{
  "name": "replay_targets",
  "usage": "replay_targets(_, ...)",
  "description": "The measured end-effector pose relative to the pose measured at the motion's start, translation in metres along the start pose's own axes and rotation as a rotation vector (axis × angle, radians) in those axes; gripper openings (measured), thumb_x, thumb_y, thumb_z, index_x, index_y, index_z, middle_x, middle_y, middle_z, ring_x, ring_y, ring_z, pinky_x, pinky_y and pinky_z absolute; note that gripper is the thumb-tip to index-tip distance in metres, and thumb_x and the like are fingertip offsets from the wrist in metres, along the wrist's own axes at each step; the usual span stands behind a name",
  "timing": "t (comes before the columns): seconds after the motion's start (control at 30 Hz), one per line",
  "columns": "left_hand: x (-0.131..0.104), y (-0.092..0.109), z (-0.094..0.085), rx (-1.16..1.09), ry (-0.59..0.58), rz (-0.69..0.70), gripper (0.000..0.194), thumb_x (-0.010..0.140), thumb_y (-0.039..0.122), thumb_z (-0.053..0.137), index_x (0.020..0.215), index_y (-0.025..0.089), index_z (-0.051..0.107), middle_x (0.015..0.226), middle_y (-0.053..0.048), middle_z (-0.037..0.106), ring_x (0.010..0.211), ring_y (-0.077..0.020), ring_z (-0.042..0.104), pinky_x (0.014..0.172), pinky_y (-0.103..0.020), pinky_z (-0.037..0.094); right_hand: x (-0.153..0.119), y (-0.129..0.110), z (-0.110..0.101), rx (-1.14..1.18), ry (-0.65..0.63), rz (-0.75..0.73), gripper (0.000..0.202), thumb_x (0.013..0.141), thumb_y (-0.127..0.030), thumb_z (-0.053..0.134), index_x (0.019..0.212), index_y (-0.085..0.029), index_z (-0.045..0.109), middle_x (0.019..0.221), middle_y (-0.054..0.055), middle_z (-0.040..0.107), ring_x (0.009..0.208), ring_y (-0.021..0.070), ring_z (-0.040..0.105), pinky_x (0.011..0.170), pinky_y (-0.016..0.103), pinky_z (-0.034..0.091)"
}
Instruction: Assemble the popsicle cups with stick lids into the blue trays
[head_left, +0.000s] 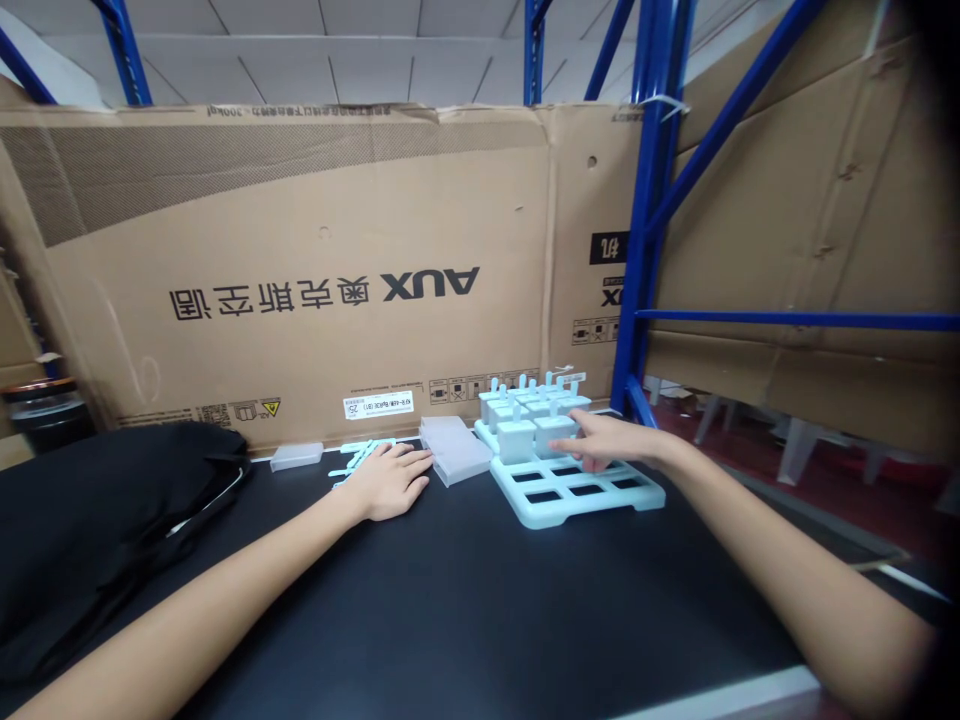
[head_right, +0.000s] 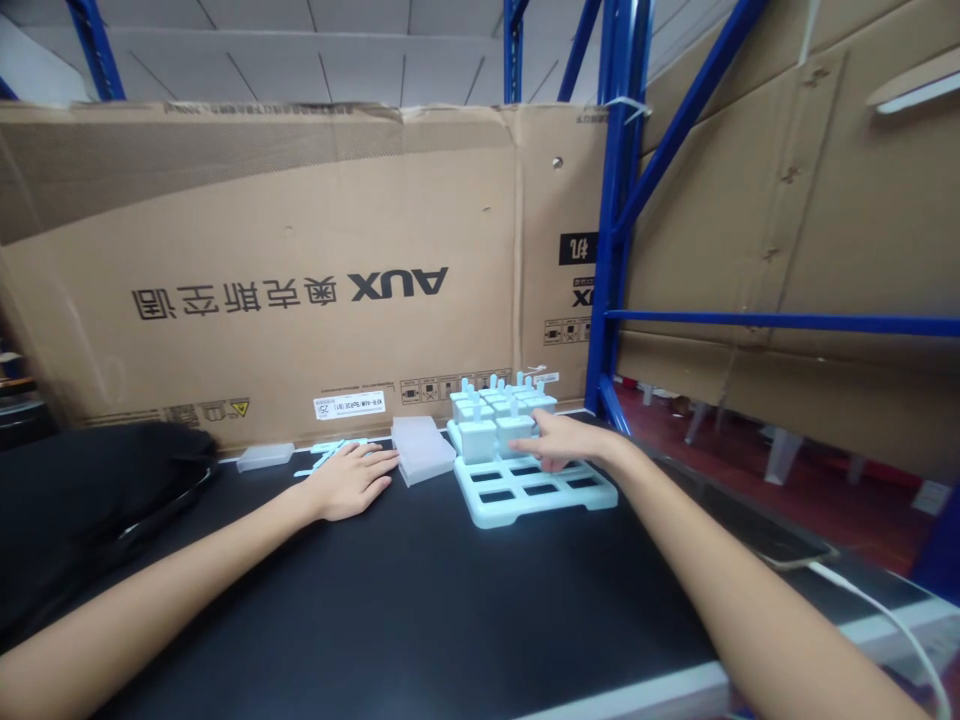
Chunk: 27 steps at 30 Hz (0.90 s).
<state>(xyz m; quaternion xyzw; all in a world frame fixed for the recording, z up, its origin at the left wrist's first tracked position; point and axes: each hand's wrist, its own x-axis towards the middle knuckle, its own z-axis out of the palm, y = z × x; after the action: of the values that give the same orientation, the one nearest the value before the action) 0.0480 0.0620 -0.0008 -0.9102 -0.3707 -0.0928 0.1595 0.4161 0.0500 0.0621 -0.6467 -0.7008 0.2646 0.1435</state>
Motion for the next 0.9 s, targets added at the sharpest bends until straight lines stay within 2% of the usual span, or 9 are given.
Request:
replay_targets(0.13,0.0,0.004,-0.004,-0.002,0.065,-0.008,0.042,0.098,0.04,0.03,0.127,0.024,0.055,0.136,-0.004,0.055,0.124,-0.0249,0.047,0.103,-0.042,0.031,-0.001,-0.004,0.001,-0.09,0.072,0.014,0.066,0.075,-0.059,0.06,0.114,-0.009,0.044,0.072,0.011,0.068,0.066,0.0232,0.067,0.055,0.029,0.053)
replay_targets(0.23,-0.002,0.009,-0.01,0.001,0.116,0.004,0.032,0.095,0.031,0.037,0.109,0.02,0.063,0.114,-0.006,0.065,0.11,-0.0233,0.055,0.098,-0.039,0.036,0.0,-0.007,0.005,-0.2,0.161,0.012,0.074,0.077,-0.06,0.055,0.124,-0.005,0.037,0.07,0.011,0.068,0.066,0.0248,0.067,0.059,0.031,0.05)
replay_targets(0.37,-0.003,0.013,-0.014,0.05,0.109,0.005,0.021,0.09,0.023,0.042,0.091,0.018,0.062,0.091,-0.006,0.066,0.092,-0.0227,0.058,0.09,-0.038,0.04,0.002,-0.014,0.02,-0.428,0.301,0.005,0.08,0.076,-0.064,0.051,0.128,-0.004,0.034,0.098,0.023,0.066,0.09,0.0349,0.065,0.069,0.036,0.047)
replay_targets(0.43,-0.004,0.013,-0.015,0.07,0.105,-0.001,0.019,0.089,0.023,0.042,0.088,0.018,0.061,0.088,-0.006,0.065,0.089,-0.0225,0.058,0.088,-0.037,0.041,0.002,-0.02,0.027,-0.486,0.349,0.041,0.082,0.075,-0.065,0.05,0.128,-0.006,0.033,0.111,0.025,0.062,0.099,0.0396,0.061,0.072,0.039,0.045)
replay_targets(0.5,-0.004,0.013,-0.014,0.077,0.107,-0.007,0.019,0.089,0.022,0.042,0.088,0.018,0.06,0.088,-0.006,0.065,0.087,-0.0221,0.058,0.087,-0.037,0.041,-0.001,-0.026,0.031,-0.517,0.373,0.066,0.079,0.076,-0.065,0.048,0.128,-0.007,0.032,0.113,0.025,0.06,0.103,0.0416,0.059,0.074,0.04,0.045)
replay_targets(0.7,-0.004,0.012,-0.011,0.051,0.109,-0.02,0.018,0.089,0.021,0.042,0.087,0.019,0.059,0.088,-0.006,0.064,0.087,-0.0221,0.059,0.086,-0.037,0.041,-0.01,-0.041,0.039,-0.604,0.372,0.083,0.056,0.086,-0.049,0.044,0.122,-0.007,0.036,0.106,0.023,0.062,0.104,0.0401,0.059,0.075,0.041,0.043)
replay_targets(0.9,-0.005,0.013,-0.013,0.001,0.133,-0.019,0.013,0.087,0.019,0.045,0.086,0.019,0.058,0.087,-0.004,0.064,0.087,-0.0216,0.057,0.084,-0.037,0.042,-0.007,-0.043,0.043,-0.595,0.419,0.043,0.049,0.087,-0.041,0.042,0.121,-0.006,0.037,0.101,0.022,0.063,0.099,0.0393,0.061,0.073,0.041,0.043)
